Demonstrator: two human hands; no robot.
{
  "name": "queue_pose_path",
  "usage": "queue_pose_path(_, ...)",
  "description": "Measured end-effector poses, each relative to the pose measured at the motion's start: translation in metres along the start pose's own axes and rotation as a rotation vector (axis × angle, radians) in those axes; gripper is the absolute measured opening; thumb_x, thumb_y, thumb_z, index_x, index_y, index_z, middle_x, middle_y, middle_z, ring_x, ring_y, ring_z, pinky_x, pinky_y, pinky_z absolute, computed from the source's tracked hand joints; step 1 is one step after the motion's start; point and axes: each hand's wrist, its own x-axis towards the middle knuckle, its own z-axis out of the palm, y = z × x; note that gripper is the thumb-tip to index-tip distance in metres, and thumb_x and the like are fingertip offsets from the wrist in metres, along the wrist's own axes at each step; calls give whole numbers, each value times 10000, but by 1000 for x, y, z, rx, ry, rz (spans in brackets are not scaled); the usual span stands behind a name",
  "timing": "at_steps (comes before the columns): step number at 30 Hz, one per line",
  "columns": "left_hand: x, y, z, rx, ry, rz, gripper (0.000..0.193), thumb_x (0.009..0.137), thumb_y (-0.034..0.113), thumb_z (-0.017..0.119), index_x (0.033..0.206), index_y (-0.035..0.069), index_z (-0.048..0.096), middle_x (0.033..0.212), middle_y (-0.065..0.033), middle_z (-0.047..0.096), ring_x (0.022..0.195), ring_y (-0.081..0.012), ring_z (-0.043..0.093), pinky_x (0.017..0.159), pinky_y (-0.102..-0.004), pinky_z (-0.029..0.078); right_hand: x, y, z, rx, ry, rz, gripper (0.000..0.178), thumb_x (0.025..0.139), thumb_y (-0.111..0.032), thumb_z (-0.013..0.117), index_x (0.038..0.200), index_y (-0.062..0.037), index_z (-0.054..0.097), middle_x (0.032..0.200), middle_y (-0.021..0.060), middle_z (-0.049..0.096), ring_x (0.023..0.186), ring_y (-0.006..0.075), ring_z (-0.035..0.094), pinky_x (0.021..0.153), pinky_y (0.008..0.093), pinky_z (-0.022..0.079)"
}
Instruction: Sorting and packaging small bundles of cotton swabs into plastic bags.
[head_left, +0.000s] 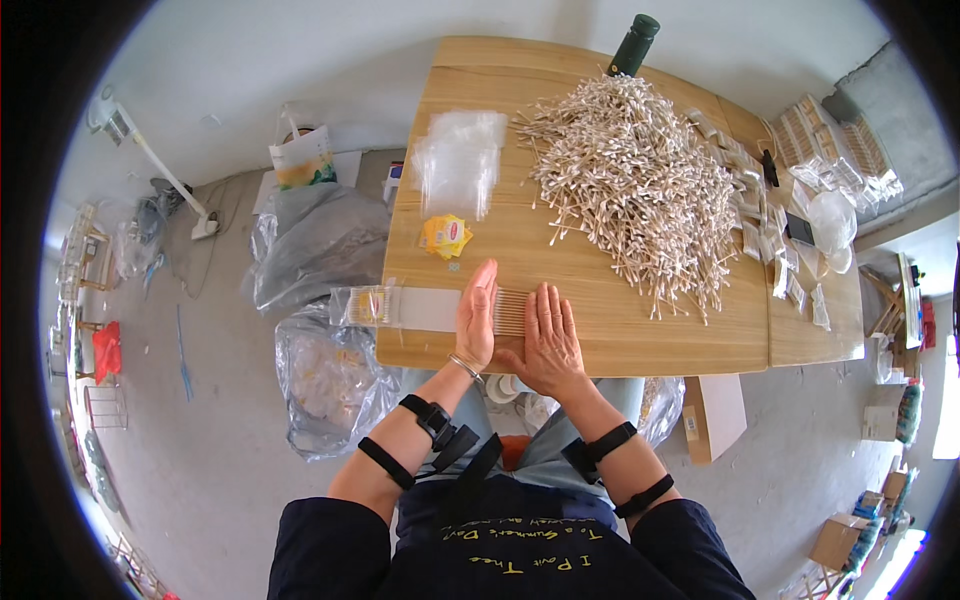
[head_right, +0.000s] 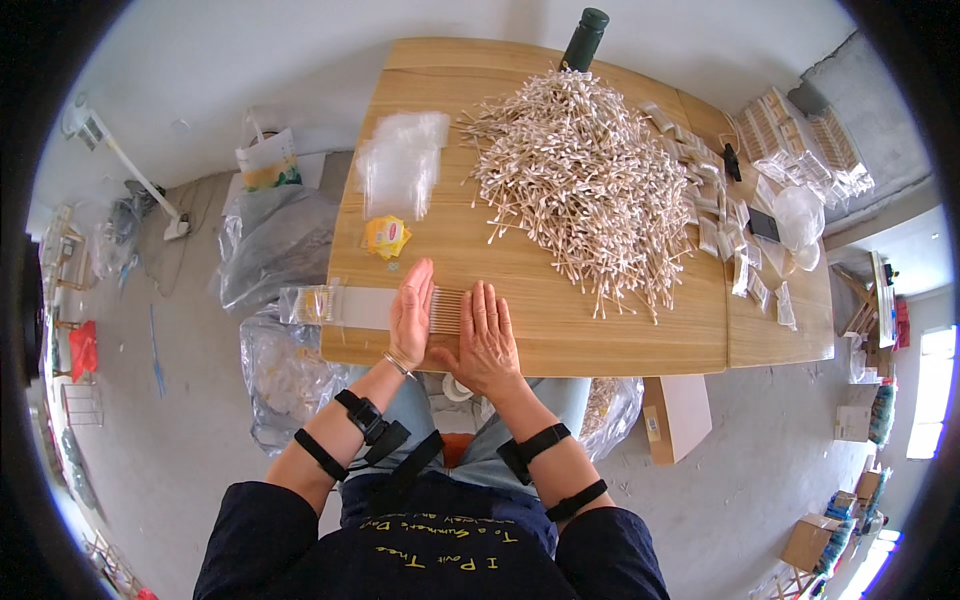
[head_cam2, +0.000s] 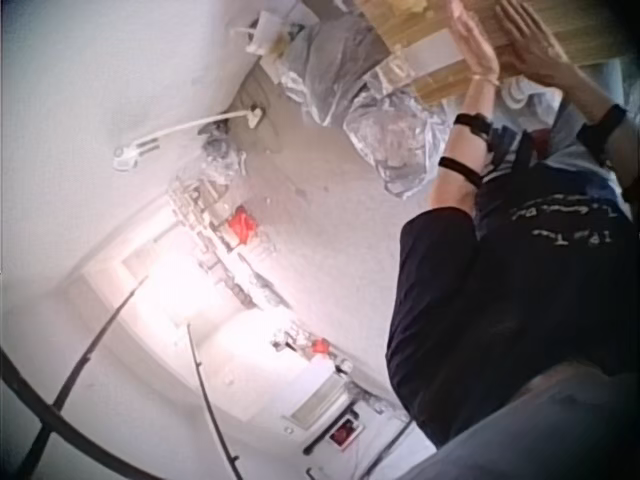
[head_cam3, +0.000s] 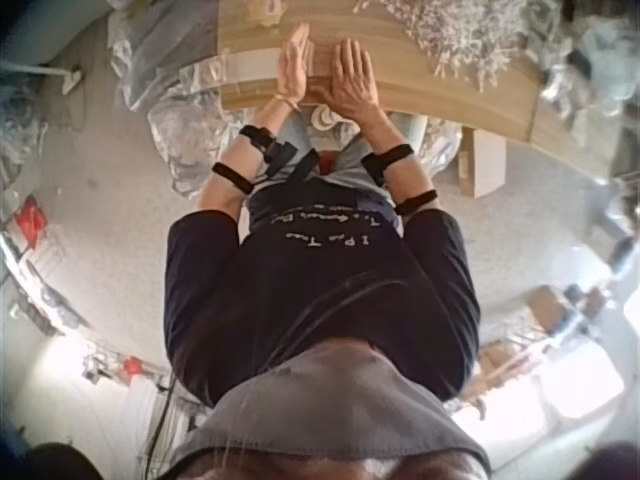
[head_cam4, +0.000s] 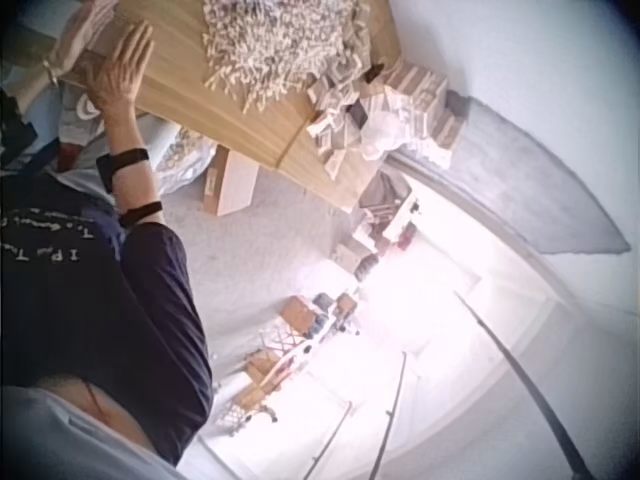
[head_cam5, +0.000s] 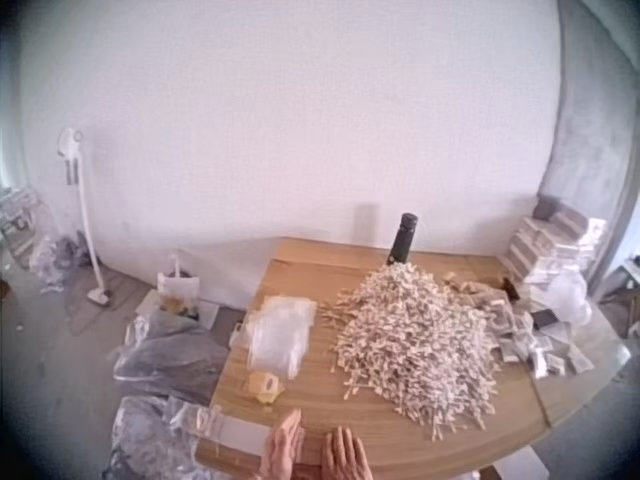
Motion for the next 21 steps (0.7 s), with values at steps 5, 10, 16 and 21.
queue_pose_path(5, 2, 4, 0, -21, 14, -69, 664, 1003, 451, 371, 1440, -38, 267, 1514, -173, 263, 1420, -257, 222, 1160, -367, 180, 1, -4, 0, -35, -2, 20, 1055, 791, -645, 558, 1416, 127, 203, 1500, 310, 163, 1431, 394, 107, 1167, 463, 81)
queue_pose_path(10, -9, 33, -16, 658, -118, 93, 558, 943, 348, 539, 1348, -20, 427, 1303, -194, 485, 1221, -305, 461, 1041, -385, 351, 2, -7, -5, -21, -25, 27, 1114, 721, -661, 624, 1418, 110, 223, 1508, 280, 173, 1432, 379, 118, 1169, 461, 92)
queue_pose_path(16, -57, 62, -17, 1404, -521, 249, 548, 863, 318, 621, 1309, 32, 481, 992, -150, 528, 951, -326, 534, 846, -408, 442, 3, -7, -7, -64, -89, 69, 1154, 707, -671, 626, 1434, 99, 170, 1521, 263, 142, 1438, 373, 91, 1171, 459, 90)
queue_pose_path(21, -61, 63, -9, 1504, -544, 272, 617, 845, 378, 623, 1321, 20, 461, 997, -140, 520, 949, -314, 529, 851, -407, 427, 3, -4, 3, -66, -37, 49, 1138, 726, -683, 593, 1436, 100, 170, 1521, 265, 143, 1437, 375, 95, 1170, 461, 90)
